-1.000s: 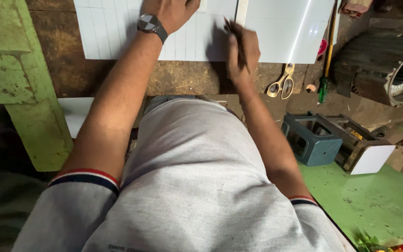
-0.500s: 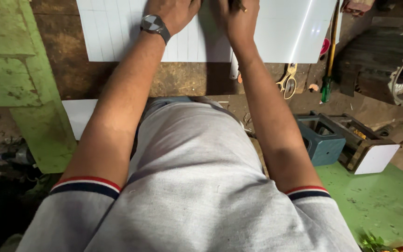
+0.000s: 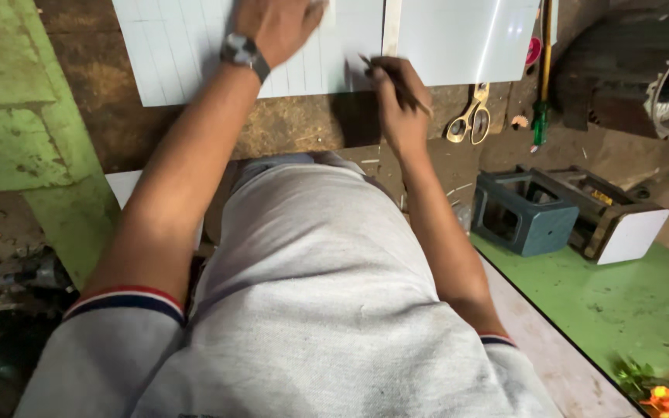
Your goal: The person stands at a workbench and marks straight lines on white plastic sheets. They position a metal ruler on the sheet, hold it steady with one hand, and draw lines along it with a marking tool, repeating the process across the sheet.
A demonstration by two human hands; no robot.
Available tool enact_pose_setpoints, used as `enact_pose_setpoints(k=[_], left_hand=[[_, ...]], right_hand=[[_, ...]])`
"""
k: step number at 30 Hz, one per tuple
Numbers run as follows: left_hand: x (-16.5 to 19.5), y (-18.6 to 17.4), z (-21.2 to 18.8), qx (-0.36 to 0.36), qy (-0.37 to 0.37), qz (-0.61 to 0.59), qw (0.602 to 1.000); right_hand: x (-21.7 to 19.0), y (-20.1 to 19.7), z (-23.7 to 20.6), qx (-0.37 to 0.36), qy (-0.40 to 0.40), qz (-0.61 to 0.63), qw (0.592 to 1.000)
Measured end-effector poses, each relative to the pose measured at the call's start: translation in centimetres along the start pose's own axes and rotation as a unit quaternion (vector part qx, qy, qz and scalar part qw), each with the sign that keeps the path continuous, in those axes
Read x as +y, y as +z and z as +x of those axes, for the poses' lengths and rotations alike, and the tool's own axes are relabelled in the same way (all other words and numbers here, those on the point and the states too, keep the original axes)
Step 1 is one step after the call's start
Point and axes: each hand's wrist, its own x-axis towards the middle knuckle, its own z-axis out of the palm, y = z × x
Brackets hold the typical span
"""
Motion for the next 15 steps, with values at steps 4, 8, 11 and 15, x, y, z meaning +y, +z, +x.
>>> enact_pose_setpoints(k=[4,8,11,15], left_hand=[[1.9,1.6,-6.9,0.184,0.155,0.124,0.963],[3.8,2.9,-12.4,0.121,0.132,0.021,0.984],[4.0,3.2,-13.7,0.136,0.137,0.003,0.981],[3.4,3.4,-13.9,0.146,0.144,-0.004,0.979]], right_hand=[[-0.7,-1.2,-4.0,0.027,0.06,0.023,0.998],[-0.8,-1.6,-5.5,0.058,0.075,0.025,0.995],[-0.5,-1.1,-6.0,0.072,0.047,0.042,0.995],[-0.6,0.0,-6.4,0.067,0.029,0.028,0.997]])
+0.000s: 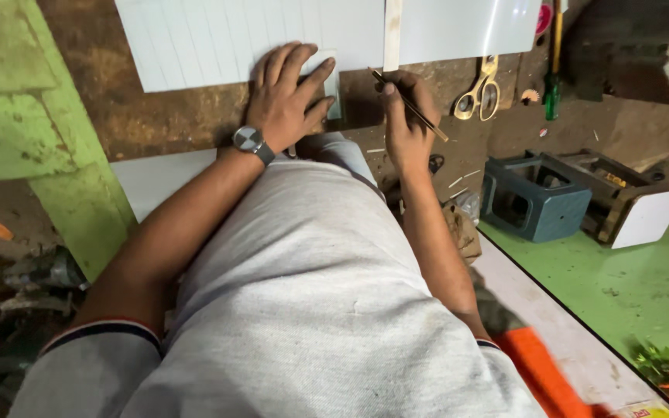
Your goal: The person stands at a workbench and marks straight lines on white plastic sheets. They position a metal ruler on the sheet, hold it steady with one hand, and draw lines along it with a marking tool, repeating the process across the sheet.
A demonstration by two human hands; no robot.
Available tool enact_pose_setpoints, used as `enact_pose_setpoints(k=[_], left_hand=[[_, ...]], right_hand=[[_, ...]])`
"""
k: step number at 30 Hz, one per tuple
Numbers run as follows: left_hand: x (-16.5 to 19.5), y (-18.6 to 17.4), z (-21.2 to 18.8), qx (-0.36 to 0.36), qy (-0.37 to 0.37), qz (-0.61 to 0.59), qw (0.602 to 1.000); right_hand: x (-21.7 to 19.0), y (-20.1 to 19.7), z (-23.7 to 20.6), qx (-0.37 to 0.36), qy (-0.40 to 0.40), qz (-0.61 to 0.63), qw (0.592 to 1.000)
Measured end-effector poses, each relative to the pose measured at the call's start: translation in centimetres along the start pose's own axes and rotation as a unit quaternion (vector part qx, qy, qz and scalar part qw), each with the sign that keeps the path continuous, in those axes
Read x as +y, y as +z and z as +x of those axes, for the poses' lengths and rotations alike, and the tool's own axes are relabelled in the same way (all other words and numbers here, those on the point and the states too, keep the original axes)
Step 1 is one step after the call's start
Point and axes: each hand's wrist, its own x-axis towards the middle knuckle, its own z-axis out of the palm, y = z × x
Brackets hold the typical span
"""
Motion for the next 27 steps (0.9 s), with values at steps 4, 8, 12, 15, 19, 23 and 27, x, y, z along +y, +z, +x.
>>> enact_pose_setpoints(k=[4,8,12,15,19,23,27], left_hand=[[-0.2,0.4,-0.4,-0.006,0.004,0.004,1.0],[-0.2,0.7,-0.5,0.004,0.007,0.017,1.0],[-0.2,0.9,-0.6,0.004,0.006,0.024,1.0],[-0.2,1.0,-0.6,0.009,0.012,0.028,1.0],[-0.1,0.9,-0.6,0.004,0.005,0.027,1.0],[0.3,0.4,-0.4,0.0,0.012,0.035,0.999],[0.5,0.1,-0.1,-0.01,0.002,0.017,1.0]], right_hand=[[-0.4,1.2,-0.8,-0.01,-0.056,-0.039,0.998],[-0.2,2.0,-1.4,0.001,-0.055,-0.075,0.996],[0.5,2.7,-1.8,0.023,-0.034,-0.11,0.993],[0.8,3.3,-1.7,0.029,-0.045,-0.106,0.993],[0.7,4.4,-0.5,0.033,-0.078,-0.083,0.993],[0.2,4.8,0.8,0.03,-0.112,-0.124,0.985],[-0.7,4.3,0.6,0.002,-0.094,-0.184,0.978]])
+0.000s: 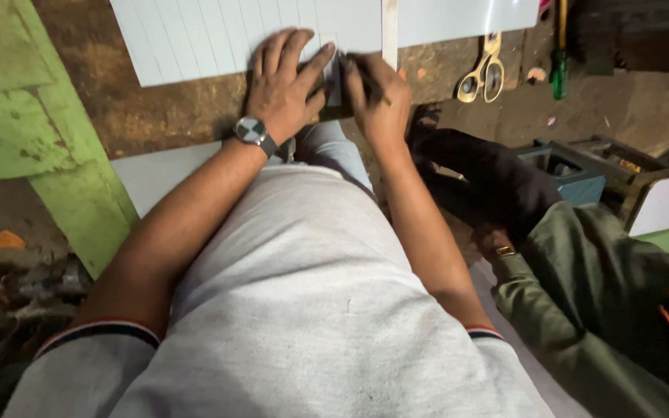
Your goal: The person stands at a workbench and marks straight lines on white plastic sheets. They position a metal ruler on the sheet, hold it steady with one hand, and draw lines along it with a marking tool, repeating the process across the sheet.
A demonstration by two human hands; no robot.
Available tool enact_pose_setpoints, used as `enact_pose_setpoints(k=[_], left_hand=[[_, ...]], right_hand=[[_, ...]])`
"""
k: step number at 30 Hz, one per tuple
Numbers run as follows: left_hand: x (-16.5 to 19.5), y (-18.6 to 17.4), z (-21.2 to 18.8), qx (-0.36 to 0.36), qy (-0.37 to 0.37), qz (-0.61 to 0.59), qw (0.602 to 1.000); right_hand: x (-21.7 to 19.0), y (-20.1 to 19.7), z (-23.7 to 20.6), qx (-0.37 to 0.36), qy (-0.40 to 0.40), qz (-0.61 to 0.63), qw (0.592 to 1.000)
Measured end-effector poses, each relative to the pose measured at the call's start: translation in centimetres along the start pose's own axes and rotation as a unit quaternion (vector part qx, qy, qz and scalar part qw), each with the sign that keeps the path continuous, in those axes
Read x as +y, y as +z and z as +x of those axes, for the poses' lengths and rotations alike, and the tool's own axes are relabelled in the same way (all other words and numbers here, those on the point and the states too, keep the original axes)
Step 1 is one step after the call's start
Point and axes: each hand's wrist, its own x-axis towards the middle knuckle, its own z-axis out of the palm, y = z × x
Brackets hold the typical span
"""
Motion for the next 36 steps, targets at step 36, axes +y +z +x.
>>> enact_pose_setpoints(k=[36], left_hand=[[-4.2,-5.1,6.9,-0.01,-0.096,0.125,0.987]], right_hand=[[4.4,-0.8,4.1,-0.044,-0.212,-0.113,0.97]])
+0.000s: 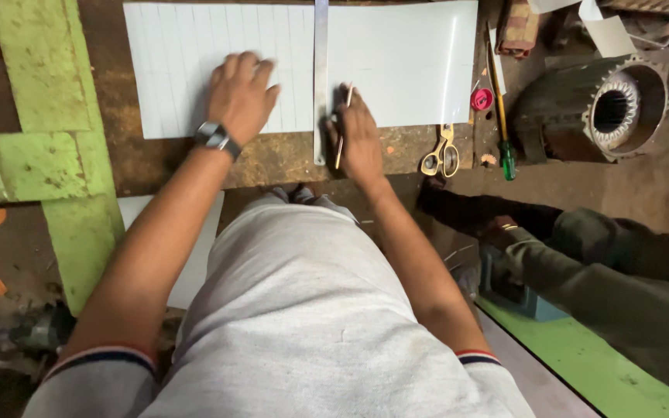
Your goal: The person stands at a workbench and marks straight lines on white plastic sheets. They position a metal ruler on the sheet, hold it steady with one hand, and draw lines along it with a marking tool, repeating the process across the sheet.
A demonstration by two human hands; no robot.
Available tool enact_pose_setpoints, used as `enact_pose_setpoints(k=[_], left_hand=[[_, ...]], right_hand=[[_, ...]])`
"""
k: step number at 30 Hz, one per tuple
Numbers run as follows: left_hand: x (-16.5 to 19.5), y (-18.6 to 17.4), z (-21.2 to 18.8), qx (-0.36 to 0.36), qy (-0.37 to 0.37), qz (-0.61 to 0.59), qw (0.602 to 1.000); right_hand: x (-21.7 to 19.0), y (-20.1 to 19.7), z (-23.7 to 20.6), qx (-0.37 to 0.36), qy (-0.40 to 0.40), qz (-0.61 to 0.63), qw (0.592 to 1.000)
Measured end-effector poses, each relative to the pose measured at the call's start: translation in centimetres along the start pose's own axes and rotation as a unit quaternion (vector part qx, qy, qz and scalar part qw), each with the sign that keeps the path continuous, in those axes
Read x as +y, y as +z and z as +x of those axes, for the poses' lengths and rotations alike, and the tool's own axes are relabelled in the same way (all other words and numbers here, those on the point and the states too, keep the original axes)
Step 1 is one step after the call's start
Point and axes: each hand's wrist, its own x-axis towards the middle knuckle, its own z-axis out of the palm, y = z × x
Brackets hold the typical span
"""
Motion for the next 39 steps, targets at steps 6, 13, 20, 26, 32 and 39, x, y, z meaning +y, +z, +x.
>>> enact_pose_setpoints(k=[6,13,20,26,32,39], left_hand=[[4.0,3.4,4.7,-0.102,0.072,-0.005,0.992],[2.9,2.9,3.2,-0.106,0.023,-0.001,0.994],[2.7,3.2,2.7,-0.075,0.022,0.021,0.997],[2.2,2.0,4.5,-0.1,0.041,0.018,0.994],[1.8,1.7,4.5,-0.128,0.054,0.017,0.99],[1.7,1.8,4.7,-0.146,0.05,0.015,0.988]], right_hand=[[2.5,-1.7,-0.1,-0.037,-0.059,-0.043,0.997],[3.4,-1.9,-1.3,-0.033,-0.046,-0.046,0.997],[2.6,-1.0,-1.9,-0.049,-0.038,-0.079,0.995],[2.3,-1.6,-1.5,-0.064,-0.029,-0.095,0.993],[2.5,-1.3,-1.9,-0.064,-0.023,-0.091,0.994],[2.3,-1.3,-1.8,-0.061,-0.022,-0.094,0.994]])
